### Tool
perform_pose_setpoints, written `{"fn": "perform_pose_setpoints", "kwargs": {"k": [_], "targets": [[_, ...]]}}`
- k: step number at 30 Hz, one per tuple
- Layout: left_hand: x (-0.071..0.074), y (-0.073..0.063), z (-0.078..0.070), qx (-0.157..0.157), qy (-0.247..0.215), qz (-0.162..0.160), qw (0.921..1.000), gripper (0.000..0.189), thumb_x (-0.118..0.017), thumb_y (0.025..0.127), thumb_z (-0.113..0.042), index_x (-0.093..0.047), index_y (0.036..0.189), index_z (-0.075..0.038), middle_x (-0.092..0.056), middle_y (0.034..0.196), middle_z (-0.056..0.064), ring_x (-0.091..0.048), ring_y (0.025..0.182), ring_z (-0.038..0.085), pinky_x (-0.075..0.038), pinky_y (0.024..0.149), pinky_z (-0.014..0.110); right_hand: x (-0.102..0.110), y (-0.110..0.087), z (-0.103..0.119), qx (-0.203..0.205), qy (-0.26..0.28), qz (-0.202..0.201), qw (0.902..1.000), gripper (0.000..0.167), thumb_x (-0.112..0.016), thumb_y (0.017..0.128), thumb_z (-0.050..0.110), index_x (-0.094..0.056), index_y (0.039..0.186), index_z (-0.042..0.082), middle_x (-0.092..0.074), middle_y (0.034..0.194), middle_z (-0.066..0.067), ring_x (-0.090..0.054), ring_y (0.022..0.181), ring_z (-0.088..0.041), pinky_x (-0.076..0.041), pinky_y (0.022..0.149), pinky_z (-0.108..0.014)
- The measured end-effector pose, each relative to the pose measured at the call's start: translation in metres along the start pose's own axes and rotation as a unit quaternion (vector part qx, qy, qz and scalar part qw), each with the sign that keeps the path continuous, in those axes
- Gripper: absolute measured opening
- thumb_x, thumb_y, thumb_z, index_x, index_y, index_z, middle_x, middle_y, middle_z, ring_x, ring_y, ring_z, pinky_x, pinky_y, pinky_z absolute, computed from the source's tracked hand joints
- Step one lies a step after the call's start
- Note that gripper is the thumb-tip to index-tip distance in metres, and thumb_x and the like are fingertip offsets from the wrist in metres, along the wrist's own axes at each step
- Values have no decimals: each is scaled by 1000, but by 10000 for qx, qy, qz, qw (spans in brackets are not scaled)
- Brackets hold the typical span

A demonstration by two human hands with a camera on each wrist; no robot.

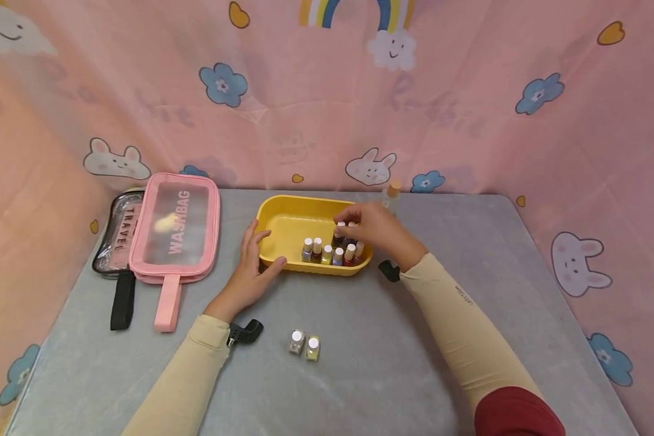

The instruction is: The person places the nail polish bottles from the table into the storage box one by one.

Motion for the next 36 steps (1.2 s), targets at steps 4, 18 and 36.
{"fn": "perform_pose_setpoints", "kwargs": {"k": [4,18,36], "targets": [[0,0,0,15,-8,10,10000,70,-65,105,-35,-30,158,-6,7,177,6,-12,159,35,-19,125,54,-1,-1,1,48,-63,20,10000,33,-81,97,25,-78,124,6,-77,111,-6,-67,96,-26,-57,92,-47],[0,0,-1,29,-17,-3,10000,70,-66,105,-36,-30,158,-7,7,177,7,-13,159,35,-20,125,55,0,-79,37,1184,82,-1090,9869,35,-82,96,22,-76,126,5,-75,125,-7,-64,121,-31,-46,107,-60],[0,-1,-2,-23,-12,-27,10000,71,-65,104,-37,-30,158,-7,7,177,7,-14,158,35,-21,125,57,-90,-164,42,2207,587,-614,9716,41,-96,79,19,-79,116,10,-75,115,7,-70,109,-14,-57,93,-38]]}}
Point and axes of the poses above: each hand's wrist, its own y-axis towards the middle knuckle, its own x-axis out of the back of the hand, z = x × y, the point moved 5 cm from there along y, towards the middle knuckle
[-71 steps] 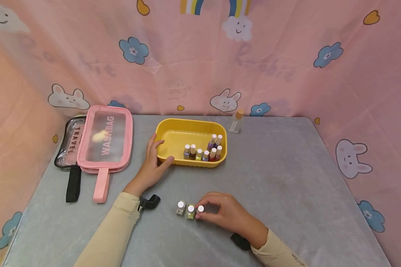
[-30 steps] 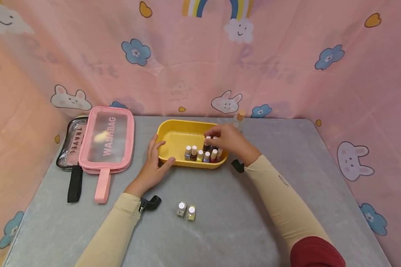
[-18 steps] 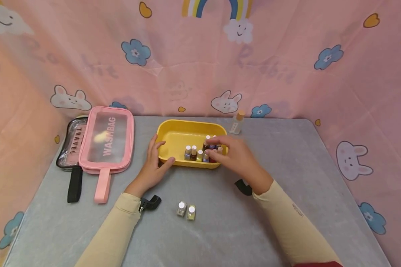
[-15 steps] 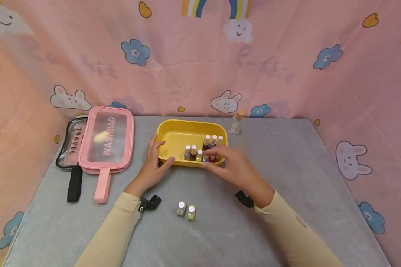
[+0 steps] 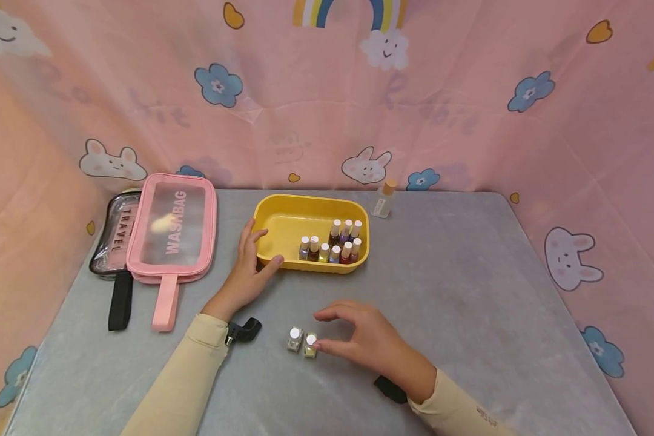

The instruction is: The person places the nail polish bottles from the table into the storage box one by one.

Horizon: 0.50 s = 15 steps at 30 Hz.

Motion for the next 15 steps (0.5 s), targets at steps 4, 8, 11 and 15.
{"fn": "perform_pose_setpoints", "kwargs": {"k": [4,8,11,15], "targets": [[0,0,0,-15,10,-4,10000,71,-66,104,-35,-30,158,-6,7,177,7,-14,159,35,-21,125,57,-12,-5,-1,-20,81,139,9999,42,-96,79,21,-79,115,11,-75,115,9,-70,106,-12,-58,90,-38],[0,1,1,-30,29,-10,10000,70,-65,104,-36,-30,157,-6,7,177,7,-13,159,35,-20,125,56,-21,-7,-3,-73,149,210,9996,37,-95,81,22,-79,114,13,-75,113,9,-70,104,-11,-58,90,-37],[-1,1,1,-41,36,-12,10000,70,-65,104,-36,-30,157,-6,6,177,7,-14,159,35,-20,125,56,-25,-7,-5,-169,173,200,9995,28,-92,84,19,-79,109,16,-75,108,10,-71,100,-11,-59,87,-37],[0,1,1,-38,40,-12,10000,70,-65,104,-36,-30,157,-6,7,177,7,-14,158,36,-21,125,56,-27,-6,-8,-339,209,174,9991,18,-90,88,16,-79,102,19,-74,102,12,-72,93,-13,-60,81,-38]]}}
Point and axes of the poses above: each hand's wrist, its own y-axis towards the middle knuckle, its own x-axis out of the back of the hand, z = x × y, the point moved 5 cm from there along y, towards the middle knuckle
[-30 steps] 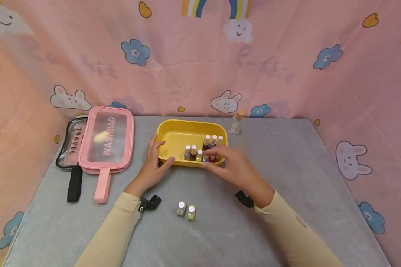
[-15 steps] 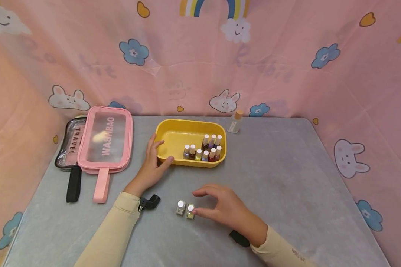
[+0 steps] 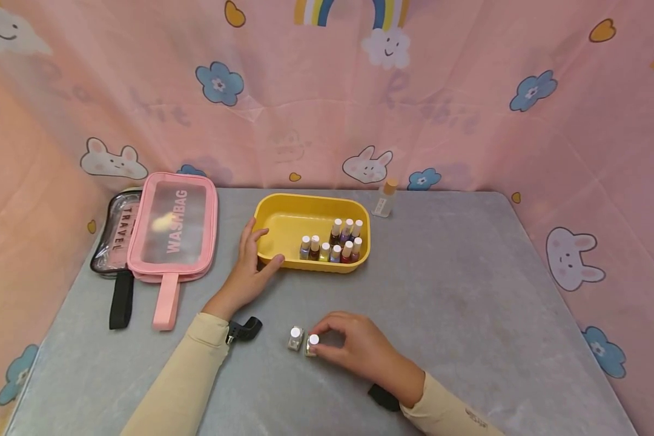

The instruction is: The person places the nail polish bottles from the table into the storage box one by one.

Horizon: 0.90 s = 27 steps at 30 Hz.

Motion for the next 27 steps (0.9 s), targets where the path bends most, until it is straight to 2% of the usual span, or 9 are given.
{"fn": "perform_pose_setpoints", "kwargs": {"k": [7,10,12,16,20,23,27], "targets": [[1,1,0,-8,9,0,10000,70,-65,104,-35,-30,157,-6,6,177,8,-14,158,36,-21,125,56,4,4,0,-80,-129,88,9998,14,-88,90,17,-78,99,20,-75,99,11,-71,91,-12,-60,78,-37],[0,1,0,-41,14,-10,10000,70,-66,104,-33,-30,157,-5,6,176,10,-14,158,37,-21,125,57,18,12,2,-116,-302,34,9995,13,-87,90,15,-78,98,20,-75,99,12,-70,90,-9,-60,76,-39],[0,2,0,-18,19,0,10000,70,-65,104,-34,-30,157,-6,6,176,9,-14,159,37,-20,125,56,36,22,6,-137,-420,-123,9989,14,-86,91,13,-77,99,20,-75,99,13,-69,91,-8,-60,78,-41],[0,1,0,73,25,27,10000,70,-65,104,-37,-30,158,-7,7,177,7,-13,159,35,-20,125,55,82,50,17,-133,-595,-673,9959,16,-86,89,10,-77,101,14,-74,98,8,-69,94,-17,-58,83,-45],[0,1,1,126,21,48,9999,71,-64,104,-37,-30,158,-7,7,177,6,-13,159,34,-20,125,54,119,86,17,-436,-657,-1050,9913,15,-84,93,17,-76,102,7,-74,102,-2,-67,100,-29,-54,89,-47],[0,1,1,140,3,67,9999,71,-65,105,-37,-30,158,-7,8,177,5,-13,159,33,-20,126,54,131,115,4,-743,-662,-965,9903,20,-80,97,25,-75,105,7,-74,107,-7,-66,107,-29,-53,93,-52],[0,1,0,172,-1,95,9998,70,-65,105,-38,-30,158,-8,8,177,4,-13,159,33,-19,126,53,129,143,-25,-978,-763,-660,9901,23,-79,99,28,-74,110,9,-74,110,-6,-68,106,-26,-56,92,-51]]}}
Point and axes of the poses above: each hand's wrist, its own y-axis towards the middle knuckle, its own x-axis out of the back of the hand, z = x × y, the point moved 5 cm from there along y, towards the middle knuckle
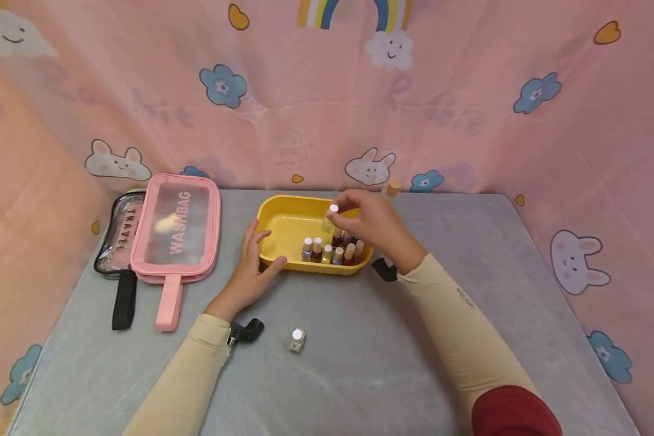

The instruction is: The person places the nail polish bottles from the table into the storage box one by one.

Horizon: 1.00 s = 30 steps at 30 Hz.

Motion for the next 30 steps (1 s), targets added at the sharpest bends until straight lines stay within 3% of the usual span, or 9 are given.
{"fn": "perform_pose_setpoints", "kwargs": {"k": [8,14,17,23,26,30], "targets": [[-2,-1,-4,13,-19,48,10000,72,-65,104,-40,-29,159,-9,9,177,3,-13,159,32,-19,126,53,-20,19,-21,-261,-385,588,9972,18,-79,97,23,-71,104,9,-73,105,-7,-67,99,-27,-56,92,-48],[-2,-2,-3,34,-24,-8,10000,71,-67,104,-38,-30,158,-10,8,177,3,-14,158,32,-20,125,54,-35,23,-32,-666,-866,1448,9834,18,-79,97,23,-72,108,10,-71,102,-6,-63,92,-26,-55,87,-42],[-2,-1,-3,9,-15,-11,10000,71,-67,104,-38,-30,158,-9,8,177,4,-14,159,33,-20,125,54,-39,22,-37,-858,-907,1627,9787,17,-80,96,21,-73,108,11,-70,101,-5,-62,90,-25,-55,84,-39],[-3,-2,-2,42,4,32,10000,72,-66,104,-38,-30,158,-9,9,177,3,-14,159,33,-20,125,55,-41,20,-37,-904,-929,1629,9781,22,-81,96,25,-74,111,10,-71,103,-5,-62,91,-26,-55,86,-42],[-2,-2,-2,74,5,30,10000,72,-66,104,-38,-29,159,-9,9,177,2,-14,159,33,-21,125,55,-40,21,-33,-778,-971,1593,9793,36,-79,98,30,-72,124,7,-72,118,-9,-64,105,-29,-54,98,-47],[0,-2,-2,88,6,-8,10000,71,-65,105,-39,-30,159,-9,9,177,2,-15,158,33,-21,125,56,-28,16,-14,-533,-859,967,9902,49,-75,101,35,-66,139,5,-66,138,-13,-59,129,-34,-45,111,-54]]}}
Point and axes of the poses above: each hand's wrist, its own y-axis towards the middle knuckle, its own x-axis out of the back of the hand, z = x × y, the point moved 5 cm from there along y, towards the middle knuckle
